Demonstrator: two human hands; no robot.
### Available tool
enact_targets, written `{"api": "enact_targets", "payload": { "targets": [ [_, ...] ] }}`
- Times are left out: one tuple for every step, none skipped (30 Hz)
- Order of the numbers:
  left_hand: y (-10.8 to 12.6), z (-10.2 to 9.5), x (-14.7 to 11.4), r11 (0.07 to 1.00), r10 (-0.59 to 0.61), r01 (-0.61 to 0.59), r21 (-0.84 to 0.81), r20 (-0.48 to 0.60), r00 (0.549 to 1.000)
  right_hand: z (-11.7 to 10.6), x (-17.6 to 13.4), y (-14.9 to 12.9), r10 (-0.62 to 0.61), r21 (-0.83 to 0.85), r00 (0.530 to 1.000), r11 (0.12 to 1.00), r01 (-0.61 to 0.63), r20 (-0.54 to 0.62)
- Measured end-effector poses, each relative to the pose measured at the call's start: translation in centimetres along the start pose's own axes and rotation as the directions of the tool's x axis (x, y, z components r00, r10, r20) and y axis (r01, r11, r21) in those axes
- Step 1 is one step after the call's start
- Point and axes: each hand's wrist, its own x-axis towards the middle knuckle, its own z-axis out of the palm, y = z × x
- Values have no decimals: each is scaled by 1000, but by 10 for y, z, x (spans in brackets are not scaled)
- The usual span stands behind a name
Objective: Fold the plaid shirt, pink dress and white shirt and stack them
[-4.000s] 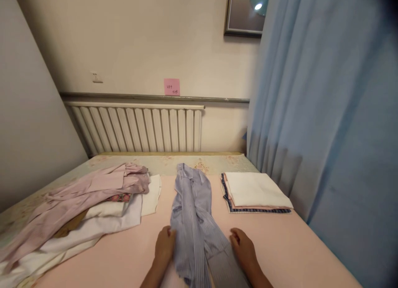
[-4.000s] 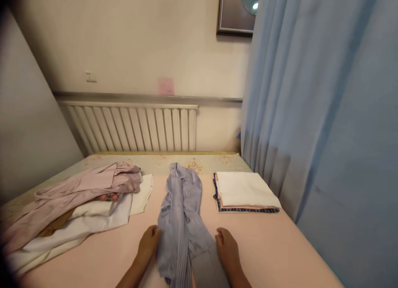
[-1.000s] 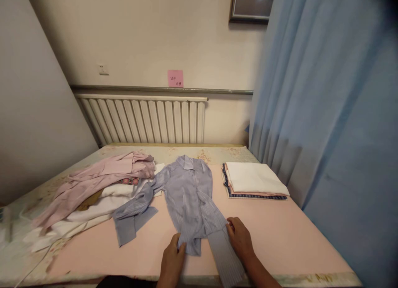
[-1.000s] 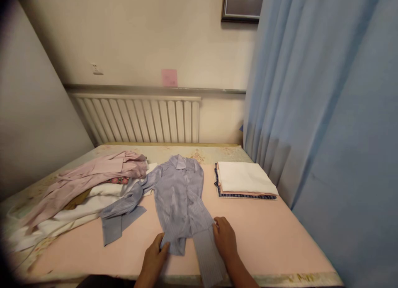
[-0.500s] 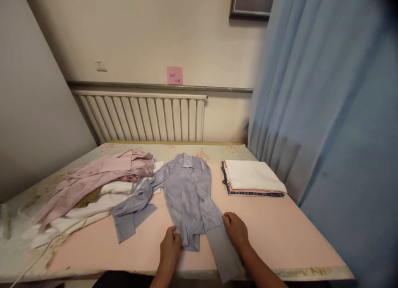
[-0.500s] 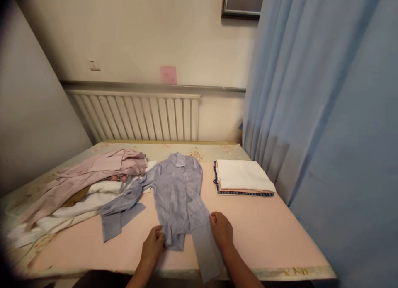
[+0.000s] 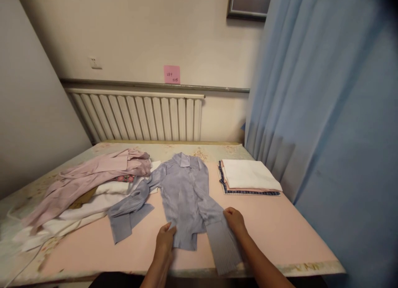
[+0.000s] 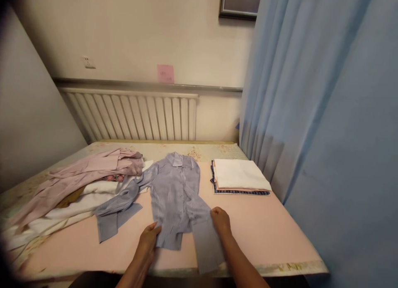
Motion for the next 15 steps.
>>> {"api": "enact_targets", "payload": {
  "targets": [
    [-2,-5,2,1000,28,-28,7,-20,999,-4,1,5,8,9,1000,1000,-7,-18],
    [-3,-10,3,998,54,-53,22,-42,998,-8,2,10,19,15,999,1000,-18,-37],
    [-5,-16,5,996,77,-74,45,-66,995,-12,3,15,30,20,998,999,-29,-57],
    [-7,-22,6,993,97,-91,72,-89,991,-15,3,21,41,23,996,999,-40,-76],
    [-8,-28,8,989,116,-105,101,-108,987,-17,3,27,50,26,994,999,-47,-93],
    [-9,-33,10,985,133,-117,128,-123,983,-19,2,32,53,28,993,998,-50,-107],
    [-10,-38,12,980,147,-126,153,-134,980,-20,1,36,50,30,992,998,-47,-117],
    [-11,-41,13,976,159,-134,174,-140,977,-20,0,40,41,33,992,999,-38,-123],
    [-12,-44,14,972,166,-138,189,-142,976,-19,-1,43,28,37,992,999,-24,-126],
    [-12,-45,15,970,170,-139,201,-142,975,-18,-3,45,13,40,992,999,-8,-129],
    [-12,-46,16,968,168,-137,208,-142,975,-17,-4,46,-1,44,991,999,7,-133],
    [-12,-46,17,968,165,-133,212,-142,976,-15,-6,47,-14,46,990,999,20,-138],
    [-13,-46,17,969,161,-129,212,-141,977,-13,-7,48,-23,48,989,998,30,-144],
    [-13,-46,17,970,159,-128,208,-140,977,-12,-8,49,-29,50,988,998,37,-151],
    [-13,-46,17,971,158,-129,202,-138,978,-11,-9,49,-34,51,987,998,42,-157]
  ]
}}
